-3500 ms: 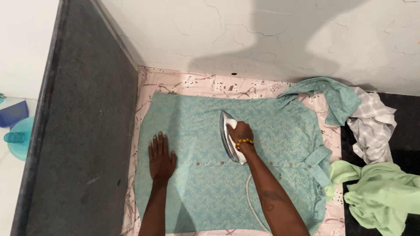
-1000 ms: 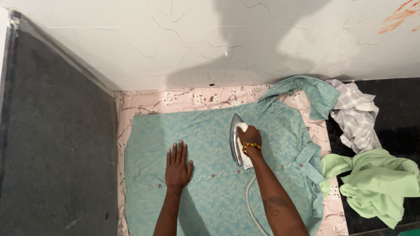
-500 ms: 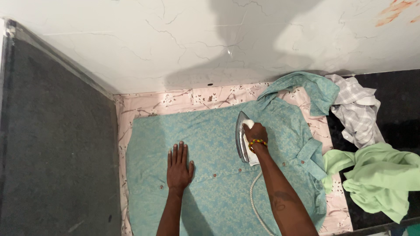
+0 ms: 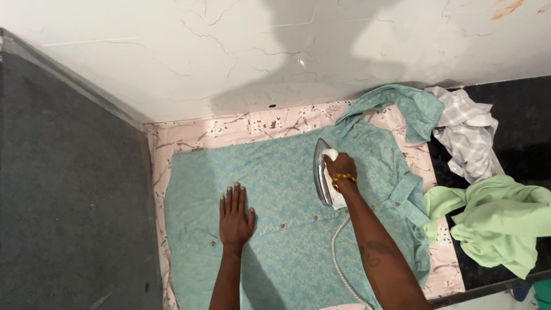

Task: The person irons a light blue patterned shirt laid flat on a bed. They use a white electric iron in their right hand while holding the fabric with their left hand, moving the iron back and forth across the shirt's surface.

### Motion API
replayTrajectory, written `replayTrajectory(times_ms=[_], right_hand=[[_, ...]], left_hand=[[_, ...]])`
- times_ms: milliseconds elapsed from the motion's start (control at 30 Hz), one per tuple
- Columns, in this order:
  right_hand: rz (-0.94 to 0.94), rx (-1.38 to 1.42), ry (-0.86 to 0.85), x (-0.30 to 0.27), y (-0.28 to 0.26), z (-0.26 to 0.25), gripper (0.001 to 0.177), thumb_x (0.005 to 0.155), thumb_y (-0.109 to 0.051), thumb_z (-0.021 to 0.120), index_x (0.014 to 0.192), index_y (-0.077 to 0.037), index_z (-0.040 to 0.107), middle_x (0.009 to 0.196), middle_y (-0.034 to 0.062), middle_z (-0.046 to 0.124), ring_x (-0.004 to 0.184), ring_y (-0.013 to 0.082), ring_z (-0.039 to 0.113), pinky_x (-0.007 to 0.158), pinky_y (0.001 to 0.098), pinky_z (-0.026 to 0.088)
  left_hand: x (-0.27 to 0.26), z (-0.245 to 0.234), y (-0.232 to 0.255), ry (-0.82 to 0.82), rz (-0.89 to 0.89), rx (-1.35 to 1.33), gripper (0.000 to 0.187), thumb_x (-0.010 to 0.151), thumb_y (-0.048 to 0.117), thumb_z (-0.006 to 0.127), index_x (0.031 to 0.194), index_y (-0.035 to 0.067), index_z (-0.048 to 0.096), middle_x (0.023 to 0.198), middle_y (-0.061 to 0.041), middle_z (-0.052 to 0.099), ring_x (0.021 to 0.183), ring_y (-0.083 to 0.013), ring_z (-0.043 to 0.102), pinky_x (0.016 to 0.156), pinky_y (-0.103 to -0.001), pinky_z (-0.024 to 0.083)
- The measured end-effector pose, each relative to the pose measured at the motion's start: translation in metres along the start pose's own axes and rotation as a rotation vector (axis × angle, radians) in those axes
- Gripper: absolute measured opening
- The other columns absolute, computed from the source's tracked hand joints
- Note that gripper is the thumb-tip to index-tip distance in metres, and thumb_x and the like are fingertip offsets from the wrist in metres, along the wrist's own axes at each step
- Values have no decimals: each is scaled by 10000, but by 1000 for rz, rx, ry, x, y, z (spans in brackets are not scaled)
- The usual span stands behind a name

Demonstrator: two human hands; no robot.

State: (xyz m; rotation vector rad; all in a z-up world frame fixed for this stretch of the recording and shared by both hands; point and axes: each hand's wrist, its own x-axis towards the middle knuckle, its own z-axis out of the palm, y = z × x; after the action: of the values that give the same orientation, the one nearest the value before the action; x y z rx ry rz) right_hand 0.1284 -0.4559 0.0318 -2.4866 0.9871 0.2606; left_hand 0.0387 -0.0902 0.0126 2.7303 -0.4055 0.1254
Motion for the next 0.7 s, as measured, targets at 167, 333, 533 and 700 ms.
replayTrajectory(times_ms=[167,333,533,700], right_hand=[[21,-28,-2,-1,12,0,565,859,-538,754,1024,3,758,1041,277,739,971,456,719,838,514,582],[15,-51,39,20,9,-10,589,866,-562,751,1018,7,745,1052,282,726,970,459,712,822,526,580],[31,-17,-7,25,14,-17,589,872,-554,743,1008,19,751,1040,274,739,954,445,733,812,520,594],[4,-34,43,13,33,-9,581,854,-549,759,1014,10,757,1024,274,739,957,450,723,819,517,585]], left_hand=[[0,1,-1,2,-7,-7,637,1023,353,367,1601,90,313,1697,-88,248,1567,-295,213,1281,-470,152],[0,3,-1,-33,-13,22,652,1015,357,360,1610,99,290,1698,-82,226,1564,-284,195,1275,-467,137],[-1,3,-2,-17,-3,17,644,1027,369,338,1615,112,273,1704,-67,212,1570,-272,185,1283,-459,131],[-2,7,-3,-27,-9,52,646,1024,374,331,1614,119,271,1702,-64,205,1567,-267,174,1279,-458,123]])
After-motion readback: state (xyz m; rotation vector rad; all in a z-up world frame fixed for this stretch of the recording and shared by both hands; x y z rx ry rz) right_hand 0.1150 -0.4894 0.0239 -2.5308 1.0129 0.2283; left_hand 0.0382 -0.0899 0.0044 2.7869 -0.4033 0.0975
